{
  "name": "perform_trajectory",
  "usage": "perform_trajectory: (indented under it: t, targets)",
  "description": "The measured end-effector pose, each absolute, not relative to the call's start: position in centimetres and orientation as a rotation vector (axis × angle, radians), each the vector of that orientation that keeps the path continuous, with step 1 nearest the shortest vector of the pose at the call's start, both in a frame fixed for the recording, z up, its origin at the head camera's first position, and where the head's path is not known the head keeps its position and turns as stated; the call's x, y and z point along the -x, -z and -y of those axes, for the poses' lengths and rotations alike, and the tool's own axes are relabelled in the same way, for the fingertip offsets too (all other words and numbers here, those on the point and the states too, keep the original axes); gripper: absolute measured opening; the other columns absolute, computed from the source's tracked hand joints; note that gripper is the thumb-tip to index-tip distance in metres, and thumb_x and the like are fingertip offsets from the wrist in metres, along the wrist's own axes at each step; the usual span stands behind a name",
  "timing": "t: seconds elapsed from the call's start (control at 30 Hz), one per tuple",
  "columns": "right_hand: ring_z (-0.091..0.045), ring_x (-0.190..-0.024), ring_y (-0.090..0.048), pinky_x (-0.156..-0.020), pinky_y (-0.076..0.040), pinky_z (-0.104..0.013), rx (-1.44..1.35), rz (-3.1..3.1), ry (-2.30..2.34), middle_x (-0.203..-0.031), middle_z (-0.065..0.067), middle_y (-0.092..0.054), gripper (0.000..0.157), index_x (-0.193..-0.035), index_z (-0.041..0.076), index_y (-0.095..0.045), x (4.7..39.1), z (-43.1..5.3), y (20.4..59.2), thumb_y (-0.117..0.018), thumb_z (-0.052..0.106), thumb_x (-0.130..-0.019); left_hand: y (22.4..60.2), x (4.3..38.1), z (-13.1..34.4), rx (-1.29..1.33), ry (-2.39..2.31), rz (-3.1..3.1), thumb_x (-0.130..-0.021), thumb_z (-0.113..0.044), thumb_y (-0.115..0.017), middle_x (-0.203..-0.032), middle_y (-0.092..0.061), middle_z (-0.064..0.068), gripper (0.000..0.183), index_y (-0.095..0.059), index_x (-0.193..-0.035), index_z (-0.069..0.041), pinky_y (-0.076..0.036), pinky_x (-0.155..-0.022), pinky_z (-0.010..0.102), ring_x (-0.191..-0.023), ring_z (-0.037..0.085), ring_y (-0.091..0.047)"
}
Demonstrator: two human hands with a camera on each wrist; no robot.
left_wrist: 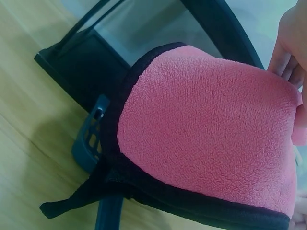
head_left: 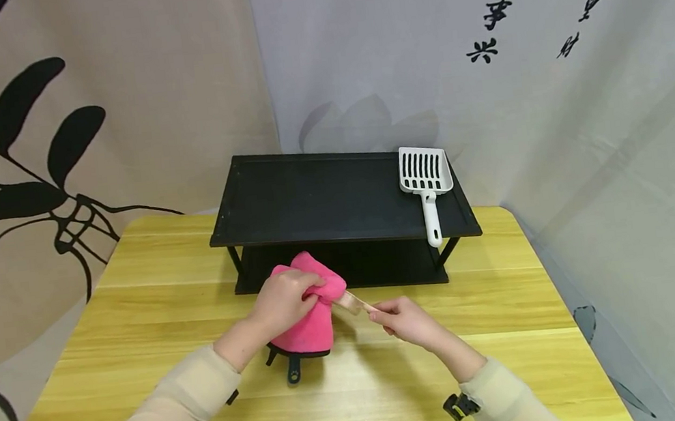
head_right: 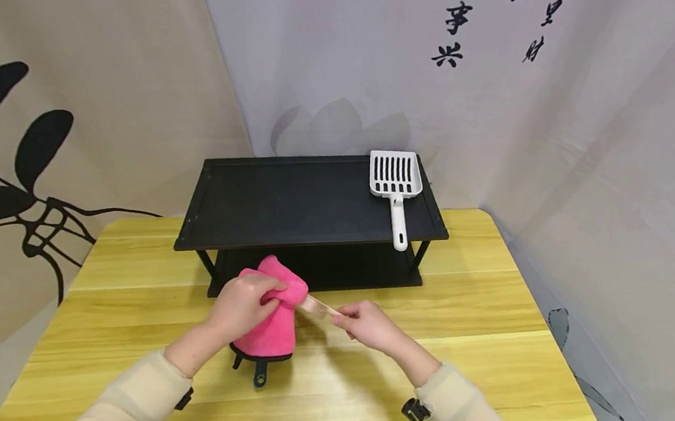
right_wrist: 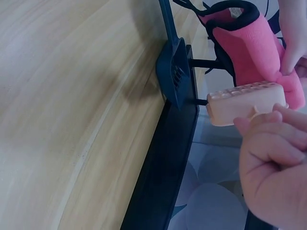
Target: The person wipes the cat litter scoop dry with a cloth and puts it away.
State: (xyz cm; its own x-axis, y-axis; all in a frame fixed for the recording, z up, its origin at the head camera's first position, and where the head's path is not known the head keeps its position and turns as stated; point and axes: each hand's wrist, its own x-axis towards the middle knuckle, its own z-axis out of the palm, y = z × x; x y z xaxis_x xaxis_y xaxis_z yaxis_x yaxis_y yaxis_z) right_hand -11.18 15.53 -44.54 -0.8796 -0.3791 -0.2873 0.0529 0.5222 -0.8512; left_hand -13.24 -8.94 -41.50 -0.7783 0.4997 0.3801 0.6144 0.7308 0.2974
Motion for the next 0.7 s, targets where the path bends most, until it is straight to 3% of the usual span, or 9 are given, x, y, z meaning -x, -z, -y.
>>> perform_trajectory:
  t: [0.43, 0.7]
  targets:
    - [-0.007, -0.045, -0.031, -0.043, -0.025, -0.02, 0.328, -2.316, 1.31, -0.053, 0.003, -0.04, 0.02, -0.094, 0.001, -0.065, 10.7, -16.3, 44.1, -0.056, 0.019, -0.093, 42.2, 14.0, 10.2, 0.803, 0.585, 2.635, -0.071, -0.008, -0.079, -0.082, -0.071, 0.0, 0.019, -0.072, -0.088, -0.012, -0.054, -0.072, 0.032, -0.072, 0.014, -0.064]
    - [-0.007, -0.041, -0.027, -0.042, -0.021, -0.02, 0.267, -2.202, 1.389, -0.054, 0.002, -0.044, 0.026, -0.099, -0.004, -0.063, 10.7, -17.0, 43.9, -0.054, 0.019, -0.094, 42.5, 14.6, 11.6, 0.677, 0.575, 2.703, -0.073, -0.01, -0.077, -0.083, -0.071, 0.006, 0.02, -0.071, -0.093, -0.008, -0.053, -0.065, 0.031, -0.066, 0.015, -0.057]
